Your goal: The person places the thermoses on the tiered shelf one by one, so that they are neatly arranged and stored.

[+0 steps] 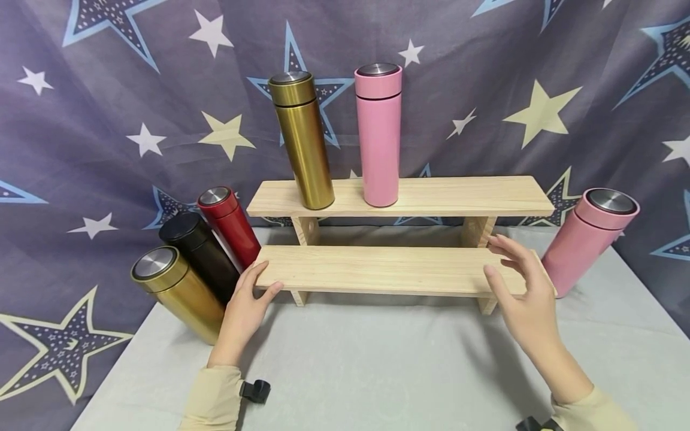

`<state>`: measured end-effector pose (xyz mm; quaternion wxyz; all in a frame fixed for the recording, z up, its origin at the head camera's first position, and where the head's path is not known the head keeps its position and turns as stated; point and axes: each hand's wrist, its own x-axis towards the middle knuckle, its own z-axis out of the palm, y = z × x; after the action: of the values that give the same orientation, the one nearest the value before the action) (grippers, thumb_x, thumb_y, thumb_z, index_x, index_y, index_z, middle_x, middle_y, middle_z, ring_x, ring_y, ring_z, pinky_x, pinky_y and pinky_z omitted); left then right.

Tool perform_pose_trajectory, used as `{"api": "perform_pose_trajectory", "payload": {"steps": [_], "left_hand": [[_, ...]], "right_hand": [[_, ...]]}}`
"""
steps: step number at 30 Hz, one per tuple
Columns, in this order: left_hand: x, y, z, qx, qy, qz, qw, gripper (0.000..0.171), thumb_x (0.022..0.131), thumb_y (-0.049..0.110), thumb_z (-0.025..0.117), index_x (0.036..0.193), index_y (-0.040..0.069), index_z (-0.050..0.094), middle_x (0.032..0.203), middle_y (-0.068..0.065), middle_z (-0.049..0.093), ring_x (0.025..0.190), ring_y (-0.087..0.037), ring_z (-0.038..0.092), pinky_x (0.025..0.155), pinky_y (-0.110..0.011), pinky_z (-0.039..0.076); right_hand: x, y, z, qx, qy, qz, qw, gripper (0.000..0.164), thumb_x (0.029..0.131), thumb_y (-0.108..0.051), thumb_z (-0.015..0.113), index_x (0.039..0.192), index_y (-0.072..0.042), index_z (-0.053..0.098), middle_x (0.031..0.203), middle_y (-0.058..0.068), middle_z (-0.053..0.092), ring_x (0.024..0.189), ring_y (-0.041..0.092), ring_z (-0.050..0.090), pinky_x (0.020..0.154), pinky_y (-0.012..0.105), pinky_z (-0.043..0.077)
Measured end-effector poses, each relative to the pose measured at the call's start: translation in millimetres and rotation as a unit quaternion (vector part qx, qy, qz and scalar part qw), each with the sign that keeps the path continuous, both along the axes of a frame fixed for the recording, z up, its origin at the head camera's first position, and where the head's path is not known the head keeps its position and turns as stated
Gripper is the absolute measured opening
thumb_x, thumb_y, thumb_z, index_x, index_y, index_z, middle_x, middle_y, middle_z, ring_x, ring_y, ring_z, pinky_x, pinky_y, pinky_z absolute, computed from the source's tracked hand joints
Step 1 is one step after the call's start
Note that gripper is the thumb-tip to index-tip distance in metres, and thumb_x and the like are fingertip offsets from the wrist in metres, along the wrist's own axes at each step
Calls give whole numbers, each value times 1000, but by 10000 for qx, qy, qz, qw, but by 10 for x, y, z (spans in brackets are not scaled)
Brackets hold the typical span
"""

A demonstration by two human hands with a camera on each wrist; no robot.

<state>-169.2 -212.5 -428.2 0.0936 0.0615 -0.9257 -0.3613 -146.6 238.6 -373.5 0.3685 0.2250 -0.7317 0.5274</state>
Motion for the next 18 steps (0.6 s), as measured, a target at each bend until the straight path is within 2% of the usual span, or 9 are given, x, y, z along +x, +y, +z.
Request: {"api": "perform_pose_trajectory", "payload": {"steps": [5,10,14,18], "left_hand": [[3,3,15,8,-38,-8,10000,71,91,58,62,151,25,42,161,-6,26,135,-42,42,104,-65,33],[3,4,12,5,-43,0,10000,70,91,56,63,150,26,43,161,-5,27,134,-42,43,104,-65,34],[-2,1,2,-6,-18,2,10000,70,91,56,63,150,26,43,161,-5,27,134,-42,43,103,-64,34],[-9,-4,-6,-5,17,18,10000,71,90,58,63,151,26,43,161,-5,27,134,-42,44,104,-64,35]], "right_hand": [[66,227,-115,-80,-76,-157,9998,48,86,24,54,133,16,49,127,9,64,113,12,61,96,20,43],[140,430,-185,-288,-383,-470,9977,44,88,21,55,131,15,51,122,2,67,109,8,62,93,16,43],[195,571,-201,-454,-691,-901,9925,41,91,19,54,131,13,53,115,-5,69,105,6,63,90,13,43],[229,700,-213,-401,-1141,-1557,9804,43,92,16,55,134,6,53,112,-16,66,104,1,61,87,10,42]]}}
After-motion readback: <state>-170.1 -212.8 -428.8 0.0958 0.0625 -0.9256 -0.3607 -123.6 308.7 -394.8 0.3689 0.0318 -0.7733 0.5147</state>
